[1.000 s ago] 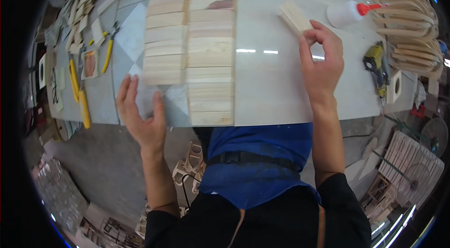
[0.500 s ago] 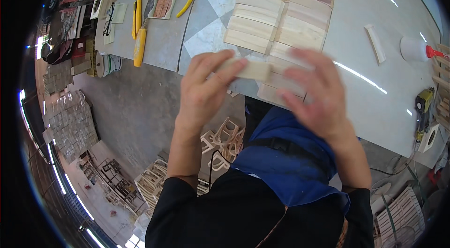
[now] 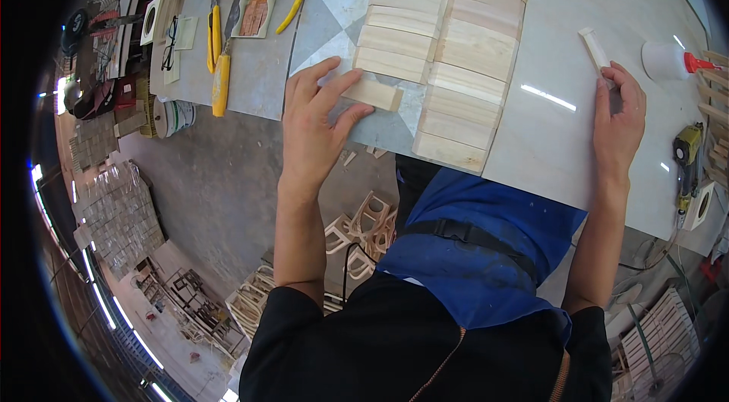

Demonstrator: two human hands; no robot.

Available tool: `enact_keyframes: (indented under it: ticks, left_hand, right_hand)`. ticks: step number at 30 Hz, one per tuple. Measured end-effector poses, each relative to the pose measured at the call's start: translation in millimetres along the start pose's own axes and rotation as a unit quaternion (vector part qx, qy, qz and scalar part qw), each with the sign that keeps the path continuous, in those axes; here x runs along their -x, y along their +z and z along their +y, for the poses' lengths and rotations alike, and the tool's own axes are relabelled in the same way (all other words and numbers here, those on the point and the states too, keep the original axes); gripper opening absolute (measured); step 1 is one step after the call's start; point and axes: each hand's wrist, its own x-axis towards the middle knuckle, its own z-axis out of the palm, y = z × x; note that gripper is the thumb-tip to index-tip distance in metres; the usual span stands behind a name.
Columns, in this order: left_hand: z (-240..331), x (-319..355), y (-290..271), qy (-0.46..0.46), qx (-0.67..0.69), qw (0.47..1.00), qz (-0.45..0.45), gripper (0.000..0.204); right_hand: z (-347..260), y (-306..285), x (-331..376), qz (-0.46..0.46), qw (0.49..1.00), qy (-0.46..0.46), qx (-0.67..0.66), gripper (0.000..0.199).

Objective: Assembling wooden slats and frames using wood glue and a pneumatic staple gun.

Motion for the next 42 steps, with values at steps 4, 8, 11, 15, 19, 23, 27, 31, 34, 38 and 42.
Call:
enact_keyframes:
  ticks: [4, 8, 11, 15, 19, 23, 27, 31, 34, 38, 42]
  left_hand:
    - [16, -2, 10, -0.010, -0.026, 1.000, 0.005, 0.050]
    - [30, -4, 18, -0.046, -0.003, 0.999, 0.018, 0.055]
    - [33, -1, 22, -0.046, -0.006, 0.999, 0.015, 0.055]
    - [33, 3, 23, -0.048, -0.010, 0.999, 0.014, 0.056]
    - [36, 3, 22, -0.045, -0.014, 0.999, 0.017, 0.055]
    - [26, 7, 21, -0.051, 0.139, 0.984, 0.097, 0.055]
    - [4, 30, 15, -0.073, 0.122, 0.979, 0.147, 0.055]
    - [0, 39, 8, -0.048, 0.084, 0.986, 0.134, 0.053]
    - [0, 41, 7, -0.015, 0.056, 0.993, 0.103, 0.052]
    - [-3, 37, 10, 0.000, 0.018, 0.996, 0.087, 0.049]
    - [-4, 31, 6, -0.002, 0.018, 0.998, 0.066, 0.047]
  right_hand:
    - [-15, 4, 4, 0.023, 0.999, -0.003, -0.026, 0.017]
    - [-32, -1, 16, 0.027, 0.996, -0.028, -0.082, 0.016]
    - [-50, -3, 23, 0.012, 0.993, -0.066, -0.099, 0.018]
    - [-82, 1, 33, -0.035, 0.976, -0.153, -0.150, 0.023]
    - [-116, 12, 44, -0.079, 0.955, -0.199, -0.205, 0.025]
    - [-153, 38, 54, -0.125, 0.930, -0.227, -0.259, 0.022]
    - [-185, 69, 57, -0.125, 0.918, -0.285, -0.246, 0.020]
    - [-196, 81, 57, -0.117, 0.920, -0.320, -0.192, 0.020]
    - [-200, 84, 58, -0.110, 0.925, -0.331, -0.150, 0.019]
    - [-194, 75, 62, -0.105, 0.924, -0.320, -0.183, 0.019]
    - [-188, 75, 63, -0.107, 0.927, -0.314, -0.174, 0.019]
